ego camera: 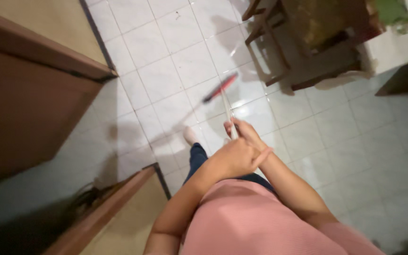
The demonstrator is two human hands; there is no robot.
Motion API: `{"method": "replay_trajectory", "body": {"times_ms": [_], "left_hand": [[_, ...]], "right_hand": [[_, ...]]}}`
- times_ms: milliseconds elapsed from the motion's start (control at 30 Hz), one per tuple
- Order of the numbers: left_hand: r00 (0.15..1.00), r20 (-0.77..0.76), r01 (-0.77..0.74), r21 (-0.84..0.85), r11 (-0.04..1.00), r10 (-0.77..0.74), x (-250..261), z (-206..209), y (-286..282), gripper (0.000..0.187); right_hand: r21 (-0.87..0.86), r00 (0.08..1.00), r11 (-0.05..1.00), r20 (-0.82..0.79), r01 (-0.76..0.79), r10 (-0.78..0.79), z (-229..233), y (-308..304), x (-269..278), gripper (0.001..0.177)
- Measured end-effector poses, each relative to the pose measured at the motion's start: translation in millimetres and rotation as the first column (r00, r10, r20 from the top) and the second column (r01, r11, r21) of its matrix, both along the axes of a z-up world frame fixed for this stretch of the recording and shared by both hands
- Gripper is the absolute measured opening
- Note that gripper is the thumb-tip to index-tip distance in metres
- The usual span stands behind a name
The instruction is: The person sweeps a tiled floor using a broom, moving debris along the edges of the walls and around the legs of dining furniture.
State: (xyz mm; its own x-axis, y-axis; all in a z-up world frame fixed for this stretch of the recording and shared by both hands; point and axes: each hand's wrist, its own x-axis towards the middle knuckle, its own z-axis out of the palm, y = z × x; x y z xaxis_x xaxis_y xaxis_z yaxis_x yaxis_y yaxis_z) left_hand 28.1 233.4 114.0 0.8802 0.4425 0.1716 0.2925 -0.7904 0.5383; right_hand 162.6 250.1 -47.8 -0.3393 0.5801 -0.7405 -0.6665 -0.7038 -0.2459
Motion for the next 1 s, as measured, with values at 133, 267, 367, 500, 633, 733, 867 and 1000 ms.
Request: {"method": "replay_trajectory", "body": {"times_ms": [133,267,367,500,633,733,867,1000], "left_hand": [[0.956,0.159,-0.146,-0.469,0.871,0.246,-40.0,37.4,28.1,0.054],[0.955,0.085,-0.200,-0.526,0.827,0.284,-57.2,-13.0,53.3,0.050],[0.968,0.152,-0.169,-0.186,0.968,0.198,-71.2,-64.9,69.0,0.055],[0.980,0.029,-0.178,-0.316,0.932,0.197,-99.8,-125.8,98.7,0.055],[0.976,-0.001,-0.210,-0.263,0.942,0.218,-108.4,-148.6,102.3,0.048],[0.968,0.084,-0.206,-0.274,0.939,0.236,-122.3,-117.7,96.2,0.034],[0.903,0.371,-0.059,-0.391,0.919,0.216,-126.6,-39.6,84.9,0.026],[0.923,0.373,0.073,-0.403,0.912,0.090,-116.7,-3.0,72.6,0.031]], "right_hand": [[-0.183,0.980,0.978,0.150,-0.105,0.133,35.4,-23.7,-43.1,0.031],[-0.123,0.996,0.992,0.087,-0.008,0.019,-36.1,1.7,-82.9,0.026],[-0.087,0.998,0.995,0.059,0.042,-0.037,-94.8,32.7,-102.8,0.023],[-0.053,0.995,0.994,0.009,0.097,-0.097,-149.9,99.5,-116.9,0.018],[-0.140,0.956,0.981,-0.241,0.137,-0.168,-163.4,155.9,-134.3,0.024],[0.008,0.967,0.997,0.245,-0.078,0.074,-152.6,178.0,-146.7,0.028],[0.042,0.646,0.833,0.653,-0.551,0.395,-106.0,154.2,-137.8,0.035],[-0.203,0.248,0.498,0.674,-0.843,0.695,-37.7,130.8,-154.1,0.038]]}}
